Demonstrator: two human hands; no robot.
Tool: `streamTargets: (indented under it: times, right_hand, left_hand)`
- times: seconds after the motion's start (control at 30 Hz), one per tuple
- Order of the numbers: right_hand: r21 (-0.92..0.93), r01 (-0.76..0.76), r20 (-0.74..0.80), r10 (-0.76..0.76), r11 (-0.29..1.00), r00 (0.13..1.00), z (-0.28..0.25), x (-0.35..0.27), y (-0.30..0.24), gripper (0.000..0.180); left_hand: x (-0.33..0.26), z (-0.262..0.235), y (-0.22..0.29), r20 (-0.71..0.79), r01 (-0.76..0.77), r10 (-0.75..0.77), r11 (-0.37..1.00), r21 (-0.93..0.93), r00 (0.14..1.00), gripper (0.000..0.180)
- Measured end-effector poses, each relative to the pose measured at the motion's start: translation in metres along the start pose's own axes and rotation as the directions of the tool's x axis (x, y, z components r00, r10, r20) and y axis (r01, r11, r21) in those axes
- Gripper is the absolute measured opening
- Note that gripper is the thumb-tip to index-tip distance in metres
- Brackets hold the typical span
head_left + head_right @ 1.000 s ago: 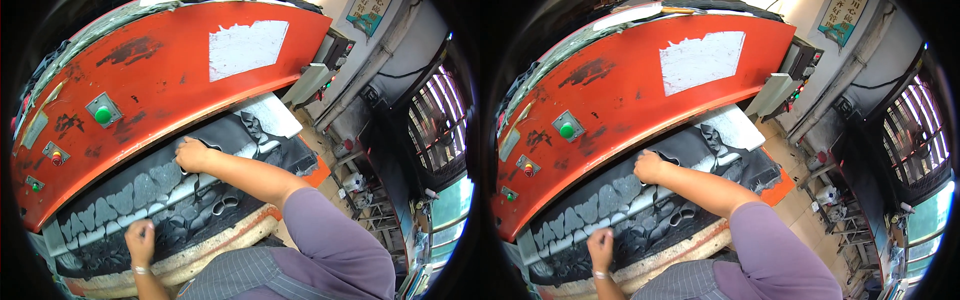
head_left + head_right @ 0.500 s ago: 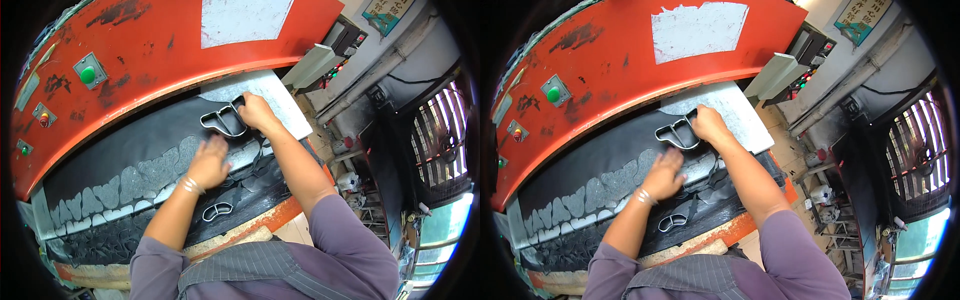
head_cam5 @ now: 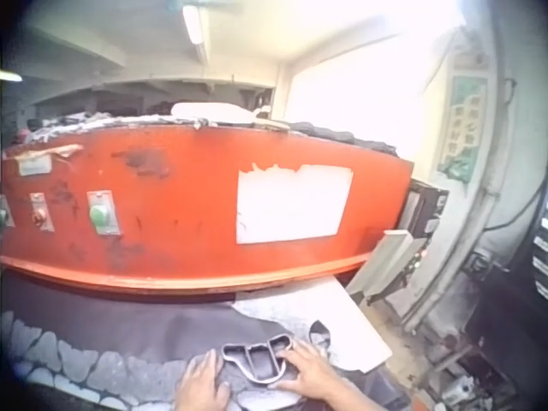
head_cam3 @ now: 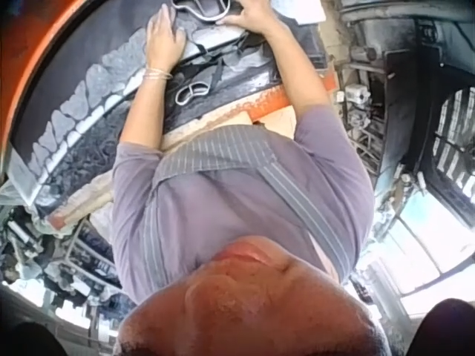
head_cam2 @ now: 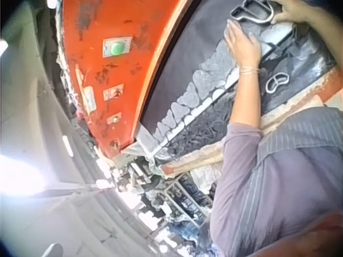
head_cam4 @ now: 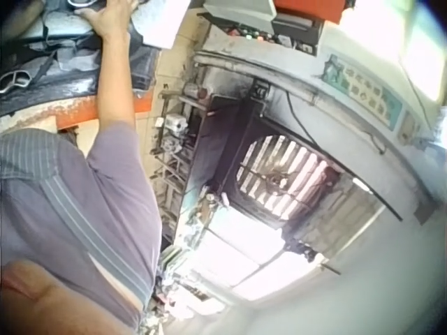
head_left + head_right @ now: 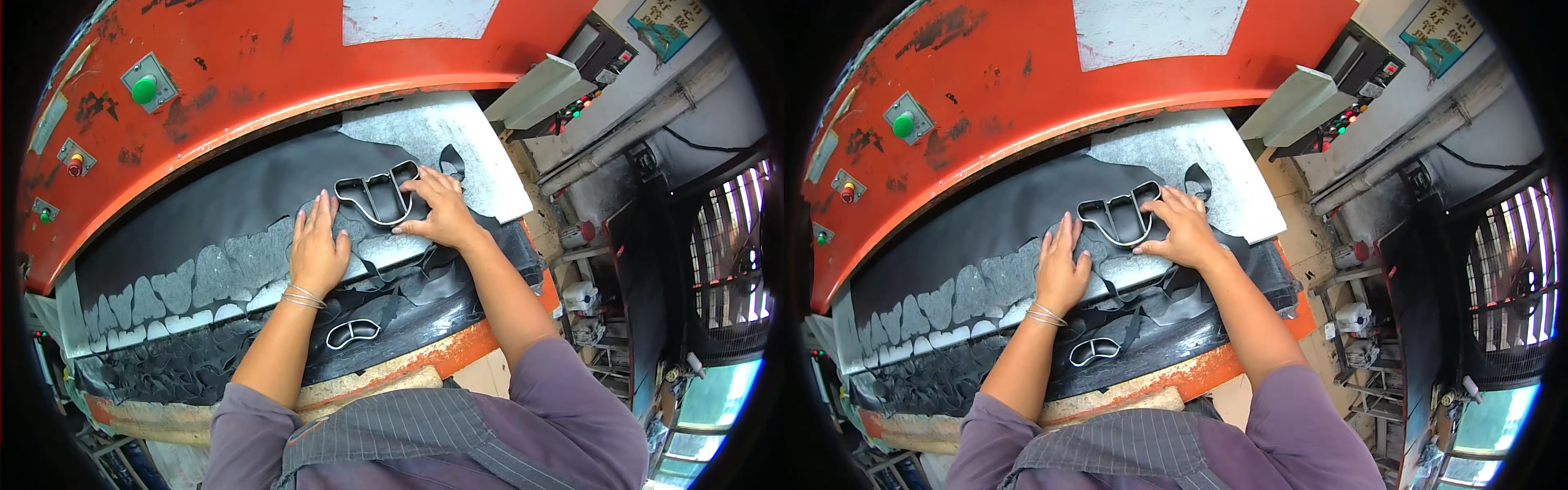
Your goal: Cutting shoe upper components from a sheet of material using a hydraulic clicker press and a metal die.
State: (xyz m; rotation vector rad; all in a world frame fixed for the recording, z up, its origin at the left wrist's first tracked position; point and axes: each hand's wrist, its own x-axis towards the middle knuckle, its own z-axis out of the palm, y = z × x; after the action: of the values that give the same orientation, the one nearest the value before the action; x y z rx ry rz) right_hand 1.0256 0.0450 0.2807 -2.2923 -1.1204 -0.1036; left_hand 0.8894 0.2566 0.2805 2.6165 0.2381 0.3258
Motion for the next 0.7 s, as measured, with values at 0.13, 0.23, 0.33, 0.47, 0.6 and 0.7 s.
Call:
streamTargets:
  times: [0.13,0.23,0.33,0.47,0.6,0.7]
  right_hand:
    - [-0.031,0.100,-0.055,-0.101,0.995,0.993,0.002,-0.004,0.006,0.065]
    - [-0.078,0.144,-0.091,-0.151,0.986,0.984,0.001,0.002,0.006,0.063]
    - [-0.110,0.155,-0.088,-0.165,0.982,0.982,0.000,0.006,0.004,0.061]
    - [-0.136,0.173,-0.053,-0.181,0.975,0.982,-0.001,0.000,0.001,0.063]
    - [-0.179,0.181,-0.007,-0.185,0.967,0.983,-0.001,0.000,-0.021,0.067]
    - [-0.301,-0.024,-0.217,-0.044,0.953,0.975,-0.032,-0.024,-0.056,0.071]
  left_hand:
    - [-0.001,0.000,-0.003,0.019,-0.026,0.027,0.998,-0.063,0.999,0.068]
    - [0.004,0.001,-0.005,0.007,-0.046,0.047,0.994,-0.097,0.999,0.067]
    - [0.008,0.002,-0.008,-0.011,-0.061,0.061,0.995,-0.079,0.998,0.068]
    - [0.003,0.000,-0.006,-0.016,-0.053,0.052,0.997,-0.064,0.999,0.067]
    - [-0.013,-0.017,-0.022,-0.038,-0.065,0.060,0.986,-0.156,0.997,0.063]
    - [-0.042,-0.065,-0.056,-0.202,-0.006,-0.113,0.862,-0.507,0.973,0.058]
